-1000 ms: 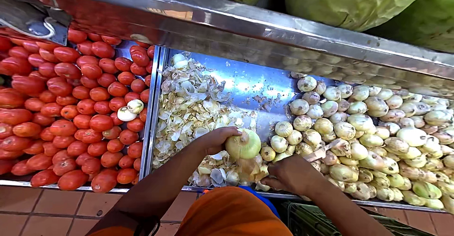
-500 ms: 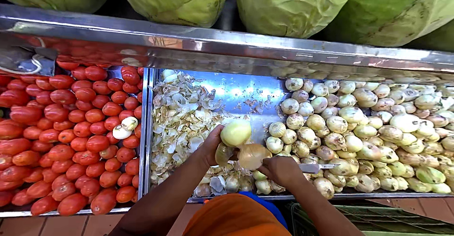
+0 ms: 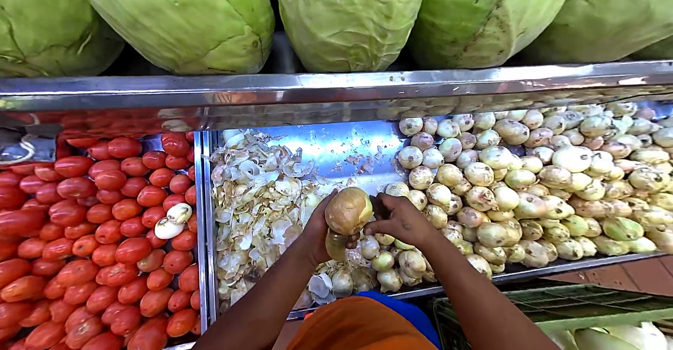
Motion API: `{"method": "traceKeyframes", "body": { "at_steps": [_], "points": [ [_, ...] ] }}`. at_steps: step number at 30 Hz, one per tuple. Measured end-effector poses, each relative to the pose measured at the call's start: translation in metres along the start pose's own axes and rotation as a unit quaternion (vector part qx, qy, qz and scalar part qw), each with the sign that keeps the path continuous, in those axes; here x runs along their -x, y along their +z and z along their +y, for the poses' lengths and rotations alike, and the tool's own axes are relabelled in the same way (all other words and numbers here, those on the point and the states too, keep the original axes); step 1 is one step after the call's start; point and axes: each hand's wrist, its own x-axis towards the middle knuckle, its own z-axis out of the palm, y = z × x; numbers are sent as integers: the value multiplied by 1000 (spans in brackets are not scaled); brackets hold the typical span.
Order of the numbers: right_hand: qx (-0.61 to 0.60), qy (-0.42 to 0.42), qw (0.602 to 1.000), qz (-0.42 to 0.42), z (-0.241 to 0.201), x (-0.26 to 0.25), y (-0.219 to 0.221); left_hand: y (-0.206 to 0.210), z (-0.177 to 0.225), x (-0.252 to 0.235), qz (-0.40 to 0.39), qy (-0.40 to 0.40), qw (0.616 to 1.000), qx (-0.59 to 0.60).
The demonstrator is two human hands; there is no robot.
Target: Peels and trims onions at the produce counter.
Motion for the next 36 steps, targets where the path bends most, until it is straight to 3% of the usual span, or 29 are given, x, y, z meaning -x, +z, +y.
{"method": "traceKeyframes", "body": {
  "at_steps": [5,11,17,19,21,23,25,31,34,36],
  "points": [
    [138,-42,989,34,6,7,1,25,-10,-5,86,37,995,32],
    [303,-131,936,124,10,12,6,41,-15,-14,230,77,970,21],
    [271,-216,937,-43,-7,24,12,37,-12,-24,300,122,945,-43],
    [212,-186,959,2,-5,30,9,31,-8,-24,282,122,949,-66],
    [204,-79,975,39,6,31,0,29,-3,-21,251,113,959,-70],
    [205,11,978,28,17,29,-6,28,-2,-14,215,95,970,-70],
    [148,44,987,34,17,26,-7,30,0,-11,175,74,981,-45],
    [-74,58,995,17,6,15,-3,34,-2,-6,93,55,994,12],
    [-49,31,998,14,1,14,-2,35,-5,-5,128,60,990,18],
    [53,4,998,34,-3,14,0,36,-6,-7,181,48,982,5]
  ]
}}
